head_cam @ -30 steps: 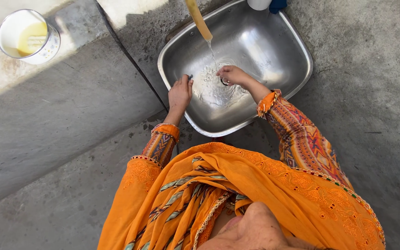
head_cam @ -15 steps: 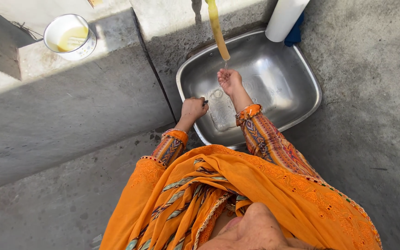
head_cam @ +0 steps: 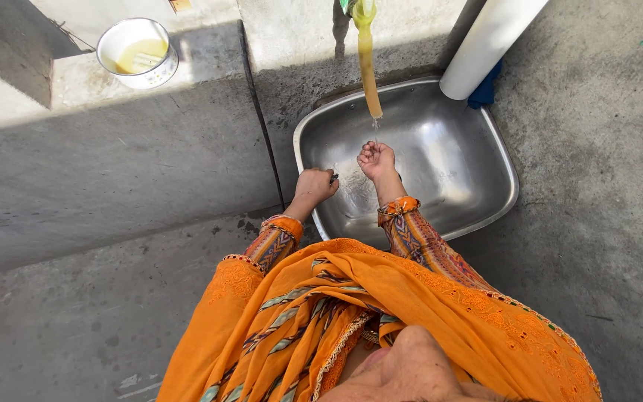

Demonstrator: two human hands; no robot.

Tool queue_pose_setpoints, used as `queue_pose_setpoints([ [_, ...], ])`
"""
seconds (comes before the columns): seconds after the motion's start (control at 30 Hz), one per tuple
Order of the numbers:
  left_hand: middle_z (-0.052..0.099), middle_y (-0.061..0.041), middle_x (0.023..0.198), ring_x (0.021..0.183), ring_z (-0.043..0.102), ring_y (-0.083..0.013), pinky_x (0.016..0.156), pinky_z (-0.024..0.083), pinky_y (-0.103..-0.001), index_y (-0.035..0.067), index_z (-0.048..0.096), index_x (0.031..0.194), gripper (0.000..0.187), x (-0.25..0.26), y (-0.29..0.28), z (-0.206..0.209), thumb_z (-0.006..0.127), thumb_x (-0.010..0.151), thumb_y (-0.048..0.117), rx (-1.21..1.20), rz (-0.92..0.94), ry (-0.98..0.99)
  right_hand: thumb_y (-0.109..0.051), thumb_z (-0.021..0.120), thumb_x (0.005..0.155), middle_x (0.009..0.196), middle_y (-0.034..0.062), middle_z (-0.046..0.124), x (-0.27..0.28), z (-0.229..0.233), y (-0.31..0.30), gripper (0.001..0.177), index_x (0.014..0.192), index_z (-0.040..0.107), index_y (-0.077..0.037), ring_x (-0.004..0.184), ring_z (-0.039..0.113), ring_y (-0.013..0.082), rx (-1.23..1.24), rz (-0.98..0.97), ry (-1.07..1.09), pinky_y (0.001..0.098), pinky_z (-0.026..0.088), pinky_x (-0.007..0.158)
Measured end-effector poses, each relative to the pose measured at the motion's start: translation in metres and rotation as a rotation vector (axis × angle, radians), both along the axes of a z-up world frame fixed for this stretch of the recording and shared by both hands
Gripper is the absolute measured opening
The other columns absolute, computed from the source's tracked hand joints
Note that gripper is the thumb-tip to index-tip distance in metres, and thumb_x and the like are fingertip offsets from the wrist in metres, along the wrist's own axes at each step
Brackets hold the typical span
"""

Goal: Washing hands and feet in a sink using running water and a cup.

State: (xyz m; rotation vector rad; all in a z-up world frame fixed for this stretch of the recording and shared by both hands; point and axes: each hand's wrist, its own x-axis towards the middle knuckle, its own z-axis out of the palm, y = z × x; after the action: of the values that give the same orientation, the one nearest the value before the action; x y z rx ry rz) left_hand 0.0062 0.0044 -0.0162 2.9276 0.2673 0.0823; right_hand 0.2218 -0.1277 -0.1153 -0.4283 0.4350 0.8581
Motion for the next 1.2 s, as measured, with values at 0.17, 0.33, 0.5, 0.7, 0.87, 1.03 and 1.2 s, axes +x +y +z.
queue_pose_setpoints([
  [0.17, 0.073, -0.012, 0.074, 0.076, 0.072, -0.0276, 0.071, 0.058, -0.044, 0.010, 0.076, 0.096, 0.034, -0.001, 0.001, -0.001, 0.065, 0.091, 0.041, 0.009, 0.000, -0.018, -0.012, 0.041, 0.097, 0.079, 0.0152, 0.065, -0.001, -0.002, 0.015, 0.027, 0.089, 0.061, 0.003, 0.066, 0.058, 0.0235, -0.096, -0.044, -0.019, 0.0339, 0.046, 0.057],
  [0.33, 0.073, -0.011, 0.073, 0.076, 0.072, -0.0270, 0.071, 0.058, -0.044, 0.010, 0.077, 0.095, 0.033, 0.000, 0.000, -0.004, 0.065, 0.090, 0.041, 0.008, -0.006, -0.013, -0.015, 0.033, 0.099, 0.093, 0.0280, 0.070, -0.022, 0.124, 0.024, 0.036, 0.101, 0.059, 0.010, 0.087, 0.072, 0.0365, -0.152, -0.090, -0.034, 0.0434, 0.062, 0.076],
  [0.5, 0.073, -0.012, 0.073, 0.075, 0.072, -0.0273, 0.071, 0.058, -0.043, 0.010, 0.077, 0.096, 0.034, -0.001, 0.000, -0.002, 0.064, 0.092, 0.041, 0.009, -0.002, -0.036, -0.017, 0.043, 0.098, 0.081, 0.0083, 0.069, 0.034, 0.013, 0.026, 0.024, 0.089, 0.063, -0.006, 0.072, 0.065, 0.0228, -0.233, -0.205, 0.056, 0.0314, 0.047, 0.060],
  [0.7, 0.073, -0.011, 0.073, 0.075, 0.072, -0.0264, 0.070, 0.058, -0.043, 0.009, 0.076, 0.096, 0.034, -0.002, -0.002, 0.007, 0.063, 0.092, 0.041, 0.002, 0.000, 0.015, -0.013, 0.040, 0.092, 0.066, 0.0074, 0.056, 0.012, -0.052, 0.008, 0.024, 0.075, 0.055, -0.005, 0.055, 0.046, 0.0189, -0.022, -0.127, 0.114, 0.0326, 0.035, 0.051],
  [0.87, 0.073, -0.011, 0.075, 0.078, 0.073, -0.0264, 0.072, 0.058, -0.043, 0.010, 0.076, 0.096, 0.034, -0.001, -0.003, 0.007, 0.062, 0.093, 0.042, 0.007, -0.004, 0.034, -0.015, 0.034, 0.102, 0.090, 0.0180, 0.068, -0.008, 0.009, -0.016, 0.037, 0.094, 0.064, 0.005, 0.080, 0.066, 0.0302, -0.080, -0.228, 0.185, 0.0405, 0.055, 0.076],
  [1.03, 0.073, -0.011, 0.076, 0.078, 0.073, -0.0262, 0.073, 0.058, -0.043, 0.011, 0.076, 0.096, 0.034, -0.003, -0.002, 0.003, 0.061, 0.094, 0.041, 0.029, -0.011, 0.014, -0.024, 0.039, 0.104, 0.102, 0.0183, 0.072, 0.013, 0.069, 0.012, 0.040, 0.108, 0.067, 0.004, 0.090, 0.071, 0.0322, 0.026, -0.326, -0.027, 0.0443, 0.059, 0.083],
  [1.2, 0.073, -0.011, 0.074, 0.077, 0.073, -0.0258, 0.072, 0.058, -0.043, 0.011, 0.076, 0.099, 0.035, -0.002, -0.002, 0.004, 0.062, 0.093, 0.042, 0.031, -0.009, 0.018, -0.016, 0.045, 0.094, 0.078, 0.0093, 0.063, 0.038, -0.059, 0.017, 0.020, 0.086, 0.060, -0.005, 0.064, 0.056, 0.0214, -0.054, -0.156, 0.163, 0.0336, 0.039, 0.056],
])
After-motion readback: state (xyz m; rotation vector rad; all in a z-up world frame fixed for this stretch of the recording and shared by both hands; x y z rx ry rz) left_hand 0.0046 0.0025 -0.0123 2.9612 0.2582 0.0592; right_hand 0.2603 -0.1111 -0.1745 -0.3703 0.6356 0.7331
